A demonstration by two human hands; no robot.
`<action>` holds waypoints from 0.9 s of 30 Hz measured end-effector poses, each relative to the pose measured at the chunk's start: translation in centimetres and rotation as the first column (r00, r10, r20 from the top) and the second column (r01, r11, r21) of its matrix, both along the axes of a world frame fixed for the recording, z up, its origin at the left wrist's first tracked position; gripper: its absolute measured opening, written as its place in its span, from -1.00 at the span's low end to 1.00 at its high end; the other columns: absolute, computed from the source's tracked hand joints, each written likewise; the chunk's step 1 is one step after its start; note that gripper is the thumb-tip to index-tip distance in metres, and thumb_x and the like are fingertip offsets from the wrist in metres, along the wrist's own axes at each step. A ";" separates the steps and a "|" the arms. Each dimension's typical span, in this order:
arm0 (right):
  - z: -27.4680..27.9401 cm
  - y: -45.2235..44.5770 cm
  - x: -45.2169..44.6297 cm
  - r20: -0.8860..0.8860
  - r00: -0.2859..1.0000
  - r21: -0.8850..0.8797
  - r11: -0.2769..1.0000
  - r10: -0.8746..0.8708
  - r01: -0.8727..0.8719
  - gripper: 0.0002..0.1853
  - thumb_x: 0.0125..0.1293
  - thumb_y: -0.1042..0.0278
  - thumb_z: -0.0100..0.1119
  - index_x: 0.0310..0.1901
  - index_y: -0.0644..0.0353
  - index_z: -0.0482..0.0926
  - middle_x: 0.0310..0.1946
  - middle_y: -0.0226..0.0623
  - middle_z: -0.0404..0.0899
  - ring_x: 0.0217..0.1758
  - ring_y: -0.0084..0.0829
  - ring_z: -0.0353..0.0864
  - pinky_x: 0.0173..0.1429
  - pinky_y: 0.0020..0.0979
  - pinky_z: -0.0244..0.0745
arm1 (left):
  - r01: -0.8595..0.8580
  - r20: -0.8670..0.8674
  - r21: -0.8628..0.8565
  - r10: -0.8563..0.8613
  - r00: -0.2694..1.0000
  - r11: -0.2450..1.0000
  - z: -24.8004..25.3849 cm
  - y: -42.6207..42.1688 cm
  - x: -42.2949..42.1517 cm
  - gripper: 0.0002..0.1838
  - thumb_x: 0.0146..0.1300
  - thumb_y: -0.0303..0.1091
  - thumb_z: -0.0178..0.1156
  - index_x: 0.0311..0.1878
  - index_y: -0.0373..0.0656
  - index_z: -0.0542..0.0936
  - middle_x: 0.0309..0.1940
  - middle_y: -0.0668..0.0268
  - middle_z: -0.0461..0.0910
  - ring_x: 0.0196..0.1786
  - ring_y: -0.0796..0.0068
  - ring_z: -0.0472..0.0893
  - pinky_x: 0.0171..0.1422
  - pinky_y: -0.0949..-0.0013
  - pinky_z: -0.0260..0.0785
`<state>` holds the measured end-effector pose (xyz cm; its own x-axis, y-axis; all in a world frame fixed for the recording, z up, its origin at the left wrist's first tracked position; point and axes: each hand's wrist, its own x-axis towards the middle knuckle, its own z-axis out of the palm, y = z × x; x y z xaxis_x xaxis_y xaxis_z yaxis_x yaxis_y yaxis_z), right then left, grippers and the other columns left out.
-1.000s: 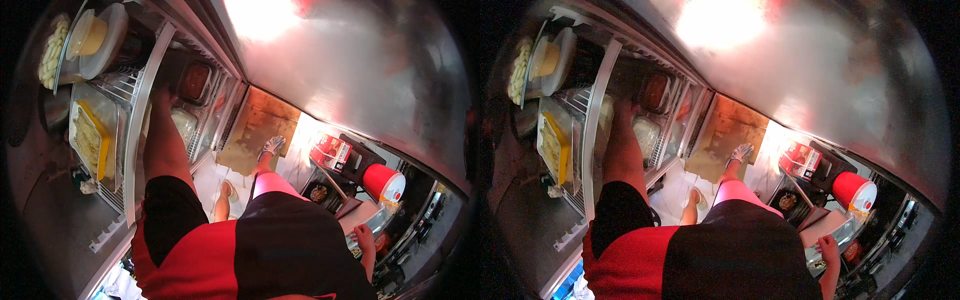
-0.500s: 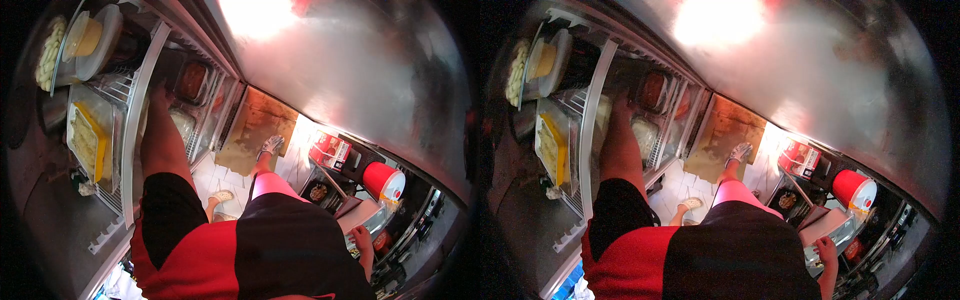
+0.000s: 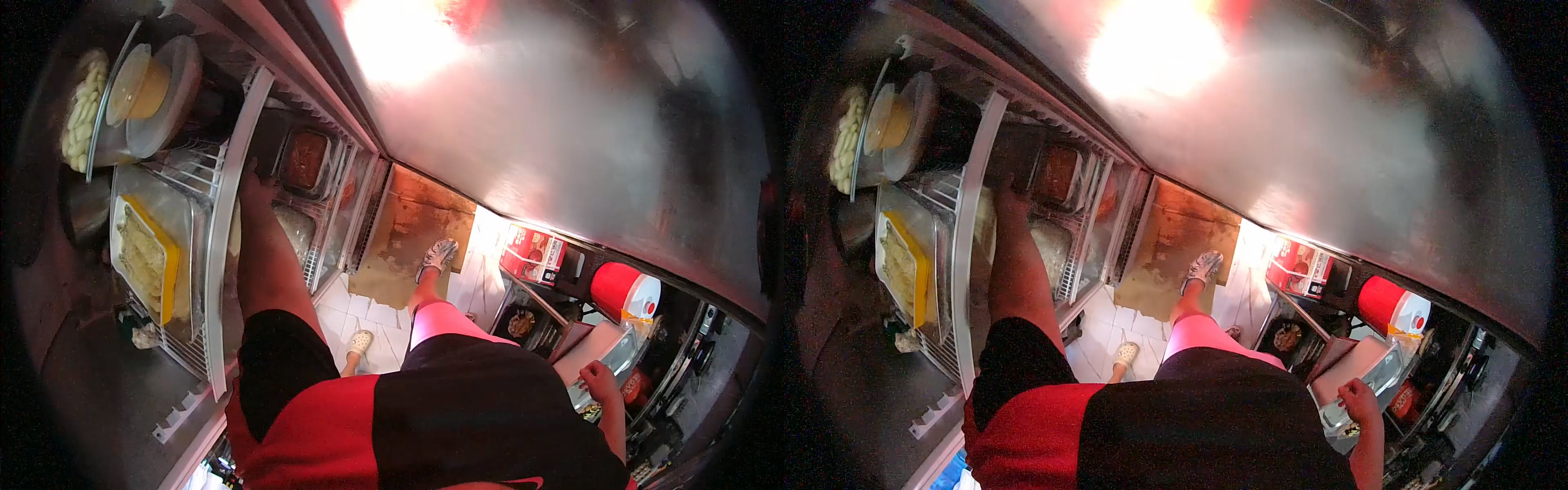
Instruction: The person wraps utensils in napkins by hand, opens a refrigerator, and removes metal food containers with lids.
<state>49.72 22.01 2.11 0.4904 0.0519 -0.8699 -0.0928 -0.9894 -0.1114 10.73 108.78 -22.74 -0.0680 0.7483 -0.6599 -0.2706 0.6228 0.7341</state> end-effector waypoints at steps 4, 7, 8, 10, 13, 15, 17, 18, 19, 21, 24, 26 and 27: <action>0.1 0.8 0.0 0.015 0.999 0.033 0.999 0.039 -0.039 -0.71 0.46 0.21 0.29 -0.15 0.35 0.60 -0.34 -0.13 0.76 -0.35 -0.33 0.79 -0.19 -0.24 0.66 | 0.002 0.048 0.104 -0.007 0.999 0.995 1.4 -1.8 0.4 -0.35 0.51 -0.19 0.25 0.57 -0.17 0.34 0.46 -0.02 0.41 0.49 -0.03 0.40 0.42 -0.35 0.48; -0.5 0.3 0.1 0.025 0.995 0.061 0.994 0.093 -0.095 -0.70 0.46 0.20 0.29 -0.15 0.34 0.61 -0.34 -0.14 0.76 -0.34 -0.34 0.79 -0.17 -0.25 0.66 | 0.007 0.111 0.198 -0.030 0.993 0.980 2.8 -2.7 0.0 -0.34 0.54 -0.26 0.21 0.61 -0.20 0.27 0.59 -0.03 0.28 0.61 -0.07 0.29 0.43 -0.46 0.46; -0.7 0.3 0.1 0.028 0.994 0.073 0.991 0.108 -0.109 -0.70 0.46 0.20 0.29 -0.15 0.34 0.61 -0.34 -0.14 0.76 -0.34 -0.34 0.79 -0.16 -0.25 0.65 | 0.011 0.137 0.233 -0.044 0.990 0.972 3.3 -2.9 -0.1 -0.33 0.55 -0.28 0.21 0.62 -0.20 0.25 0.61 -0.02 0.23 0.62 -0.08 0.26 0.42 -0.52 0.46; -1.0 1.0 0.0 0.107 0.971 0.099 0.969 0.216 -0.227 -0.72 0.47 0.21 0.30 -0.16 0.33 0.61 -0.34 -0.15 0.76 -0.32 -0.33 0.79 -0.16 -0.25 0.65 | -0.002 0.171 0.258 -0.044 0.984 0.966 4.5 -3.8 -0.2 -0.33 0.54 -0.28 0.22 0.61 -0.20 0.26 0.61 -0.01 0.25 0.62 -0.10 0.26 0.43 -0.46 0.49; 0.6 6.2 -0.7 0.249 0.952 0.206 0.950 0.179 -0.233 -0.74 0.50 0.24 0.31 -0.17 0.32 0.60 -0.36 -0.16 0.73 -0.30 -0.36 0.77 -0.12 -0.27 0.65 | 0.179 0.113 0.534 -0.280 0.953 0.826 0.4 -2.0 -4.2 -0.33 0.55 -0.31 0.24 0.62 -0.19 0.27 0.62 0.02 0.24 0.63 -0.11 0.25 0.46 -0.36 0.52; 2.1 10.9 -0.3 0.409 0.904 0.303 0.916 0.125 -0.264 -0.77 0.54 0.27 0.29 -0.16 0.30 0.59 -0.38 -0.20 0.68 -0.29 -0.40 0.72 -0.09 -0.31 0.64 | 0.178 0.148 0.659 -0.359 0.922 0.731 0.3 -2.3 -5.0 -0.28 0.52 -0.11 0.22 0.64 -0.11 0.28 0.66 0.10 0.22 0.66 -0.09 0.23 0.51 -0.41 0.40; 3.5 14.6 0.4 0.487 0.872 0.494 0.838 -0.045 -0.233 -0.77 0.61 0.27 0.23 -0.16 0.28 0.59 -0.40 -0.27 0.64 -0.28 -0.46 0.67 -0.07 -0.36 0.61 | 0.158 -0.041 0.816 -0.216 0.976 0.557 1.3 -2.7 -4.9 -0.15 0.46 0.24 0.20 0.66 -0.01 0.32 0.69 0.18 0.23 0.69 -0.06 0.23 0.58 -0.50 0.22; 4.6 16.9 0.4 0.431 0.880 0.636 0.759 -0.199 -0.140 -0.75 0.64 0.25 0.20 -0.17 0.27 0.59 -0.41 -0.31 0.62 -0.27 -0.48 0.64 -0.07 -0.38 0.60 | 0.247 -0.285 0.883 0.037 0.958 0.399 1.6 -2.8 -5.0 -0.09 0.43 0.38 0.19 0.66 0.01 0.34 0.69 0.20 0.25 0.69 -0.05 0.24 0.62 -0.49 0.17; 5.7 19.2 0.1 0.483 0.832 0.689 0.705 -0.274 -0.168 -0.69 0.68 0.18 0.15 -0.19 0.26 0.60 -0.40 -0.33 0.63 -0.27 -0.48 0.65 -0.08 -0.39 0.59 | 0.637 -0.593 0.757 0.559 0.579 0.143 2.1 -2.0 -4.8 -0.05 0.39 0.44 0.19 0.64 -0.03 0.37 0.66 0.18 0.31 0.67 -0.06 0.27 0.63 -0.40 0.20; 5.9 20.0 1.8 0.507 0.800 0.721 0.666 -0.320 -0.191 -0.55 0.73 0.04 0.03 -0.21 0.25 0.62 -0.38 -0.33 0.66 -0.27 -0.49 0.65 -0.10 -0.39 0.59 | 0.869 -0.697 0.433 0.700 0.155 0.238 7.5 -6.9 -4.0 0.02 0.31 0.53 0.19 0.58 -0.12 0.45 0.57 0.09 0.43 0.57 -0.10 0.42 0.64 -0.20 0.27; 4.8 19.6 3.5 0.519 0.802 0.717 0.661 -0.297 -0.219 -0.45 0.77 -0.05 -0.11 -0.22 0.26 0.63 -0.36 -0.31 0.69 -0.32 -0.50 0.63 -0.13 -0.39 0.57 | 0.928 -0.760 0.153 0.640 -0.109 0.340 12.5 -10.7 -4.2 0.00 0.33 0.51 0.18 0.55 -0.16 0.50 0.50 0.00 0.52 0.47 -0.12 0.55 0.61 -0.11 0.34; 4.3 19.3 4.0 0.582 0.762 0.698 0.654 -0.283 -0.291 -0.48 0.77 -0.01 -0.10 -0.21 0.26 0.63 -0.35 -0.31 0.69 -0.33 -0.51 0.62 -0.15 -0.39 0.56 | 0.905 -0.762 -0.074 0.561 -0.322 0.420 12.7 -11.6 -5.7 -0.18 0.44 0.27 0.16 0.59 -0.07 0.43 0.42 -0.01 0.58 0.43 -0.09 0.59 0.61 -0.11 0.35; 3.0 18.5 4.9 0.489 0.811 0.761 0.612 -0.321 -0.216 -0.54 0.78 0.04 -0.08 -0.15 0.25 0.61 -0.37 -0.31 0.68 -0.34 -0.54 0.61 -0.19 -0.43 0.53 | 0.849 -0.687 -0.231 0.539 -0.488 0.475 11.0 -11.3 -7.9 -0.29 0.53 0.07 0.13 0.65 0.02 0.34 0.37 0.02 0.63 0.42 -0.06 0.60 0.61 -0.11 0.35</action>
